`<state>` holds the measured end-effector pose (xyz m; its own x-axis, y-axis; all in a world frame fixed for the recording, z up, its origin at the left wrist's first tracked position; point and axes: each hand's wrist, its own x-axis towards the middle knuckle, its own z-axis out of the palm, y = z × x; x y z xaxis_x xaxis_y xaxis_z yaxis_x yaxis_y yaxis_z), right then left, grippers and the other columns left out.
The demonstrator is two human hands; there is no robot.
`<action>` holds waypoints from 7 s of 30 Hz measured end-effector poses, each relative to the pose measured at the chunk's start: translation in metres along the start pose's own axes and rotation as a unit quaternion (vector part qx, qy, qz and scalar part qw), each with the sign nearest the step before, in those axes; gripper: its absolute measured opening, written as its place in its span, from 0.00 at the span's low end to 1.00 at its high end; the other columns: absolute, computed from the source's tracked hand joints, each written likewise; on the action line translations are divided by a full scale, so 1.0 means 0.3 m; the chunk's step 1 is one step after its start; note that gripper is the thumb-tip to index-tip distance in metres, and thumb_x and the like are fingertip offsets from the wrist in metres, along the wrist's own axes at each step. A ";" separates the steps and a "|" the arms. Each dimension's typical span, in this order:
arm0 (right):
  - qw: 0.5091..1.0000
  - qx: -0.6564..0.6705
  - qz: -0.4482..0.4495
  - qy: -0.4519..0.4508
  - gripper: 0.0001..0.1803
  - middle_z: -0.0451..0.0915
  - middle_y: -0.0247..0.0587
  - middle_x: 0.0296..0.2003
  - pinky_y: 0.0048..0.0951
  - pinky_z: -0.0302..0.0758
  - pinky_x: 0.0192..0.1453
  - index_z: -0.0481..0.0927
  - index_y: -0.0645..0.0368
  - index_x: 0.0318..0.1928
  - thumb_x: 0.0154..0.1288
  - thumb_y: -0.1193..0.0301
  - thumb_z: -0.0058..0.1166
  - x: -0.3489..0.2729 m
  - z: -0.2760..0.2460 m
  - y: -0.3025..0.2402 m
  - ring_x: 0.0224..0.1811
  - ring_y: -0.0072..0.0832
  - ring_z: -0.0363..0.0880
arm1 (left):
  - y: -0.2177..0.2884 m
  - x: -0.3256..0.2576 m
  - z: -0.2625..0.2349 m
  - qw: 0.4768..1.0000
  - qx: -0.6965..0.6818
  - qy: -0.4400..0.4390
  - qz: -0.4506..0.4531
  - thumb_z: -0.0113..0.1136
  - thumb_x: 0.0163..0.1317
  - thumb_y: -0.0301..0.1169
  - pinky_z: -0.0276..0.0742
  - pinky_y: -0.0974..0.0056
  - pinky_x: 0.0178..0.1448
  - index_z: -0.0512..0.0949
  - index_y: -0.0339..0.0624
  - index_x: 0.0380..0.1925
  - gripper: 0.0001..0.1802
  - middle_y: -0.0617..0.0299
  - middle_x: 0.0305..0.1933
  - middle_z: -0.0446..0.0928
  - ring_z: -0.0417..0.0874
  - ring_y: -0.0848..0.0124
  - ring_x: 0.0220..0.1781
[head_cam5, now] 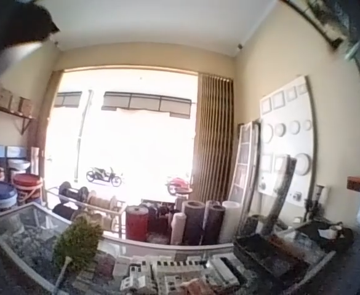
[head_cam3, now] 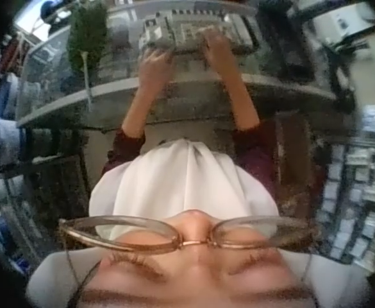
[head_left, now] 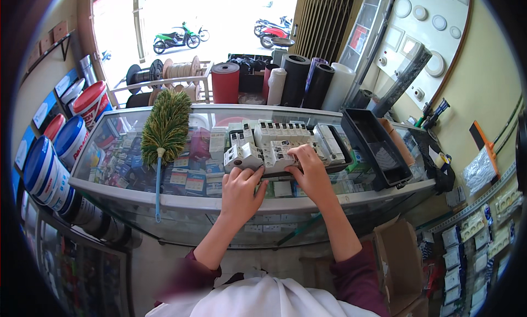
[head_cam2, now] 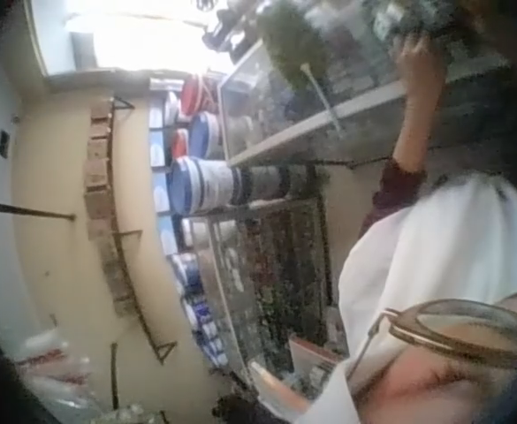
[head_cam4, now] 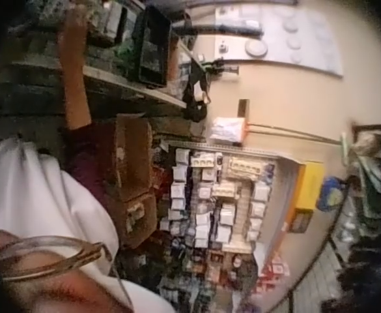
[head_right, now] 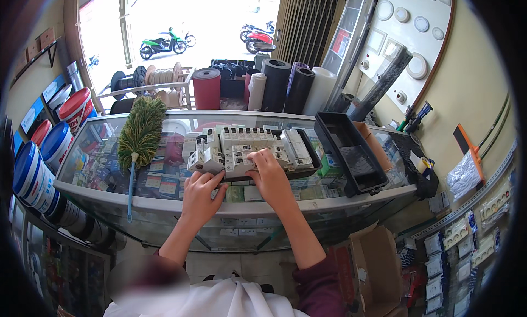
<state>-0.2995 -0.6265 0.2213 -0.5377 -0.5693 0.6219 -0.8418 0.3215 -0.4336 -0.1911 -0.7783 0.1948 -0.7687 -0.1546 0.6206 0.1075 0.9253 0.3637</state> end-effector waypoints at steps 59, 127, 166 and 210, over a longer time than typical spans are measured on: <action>0.660 0.604 0.433 0.107 0.30 0.68 0.40 0.52 0.42 0.68 0.53 0.61 0.57 0.57 0.66 0.46 0.34 -0.210 0.161 -0.081 0.53 0.33 0.69 | -0.043 -0.120 -0.004 0.556 -0.731 -0.053 -0.393 0.43 0.63 0.45 0.66 0.60 0.50 0.67 0.47 0.45 0.17 0.66 0.50 0.69 0.67 0.71 0.53; 0.909 0.137 0.363 0.153 0.40 0.61 0.46 0.61 0.43 0.62 0.60 0.55 0.58 0.64 0.56 0.58 0.59 -0.670 -0.323 -0.037 0.64 0.38 0.59 | 0.269 -0.127 0.096 0.933 -0.305 0.183 0.046 0.60 0.53 0.36 0.56 0.54 0.62 0.64 0.36 0.47 0.25 0.48 0.58 0.61 0.61 0.55 0.60; 0.593 -0.064 0.792 -0.132 0.52 0.66 0.51 0.56 0.40 0.63 0.61 0.61 0.58 0.60 0.32 0.57 0.70 -2.681 -1.223 -0.305 0.58 0.43 0.65 | 2.184 -1.144 0.867 0.441 -0.463 -0.624 0.450 0.57 0.54 0.25 0.74 0.62 0.46 0.69 0.39 0.45 0.18 0.53 0.45 0.72 0.76 0.61 0.45; 0.767 -0.080 0.503 0.390 0.13 0.76 0.38 0.37 0.25 0.76 0.40 0.74 0.63 0.39 0.51 0.80 0.58 -2.238 -1.336 -0.381 0.40 0.24 0.76 | 2.075 -0.938 0.768 0.248 -0.508 -0.820 -0.085 0.46 0.66 0.34 0.71 0.64 0.53 0.63 0.38 0.55 0.20 0.58 0.48 0.71 0.75 0.71 0.47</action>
<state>0.1391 0.0223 0.1149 -0.7304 0.6347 0.2525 0.0566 0.4246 -0.9036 -0.0532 -0.0789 0.0865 0.0512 0.9591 -0.2784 -0.5521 0.2594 0.7924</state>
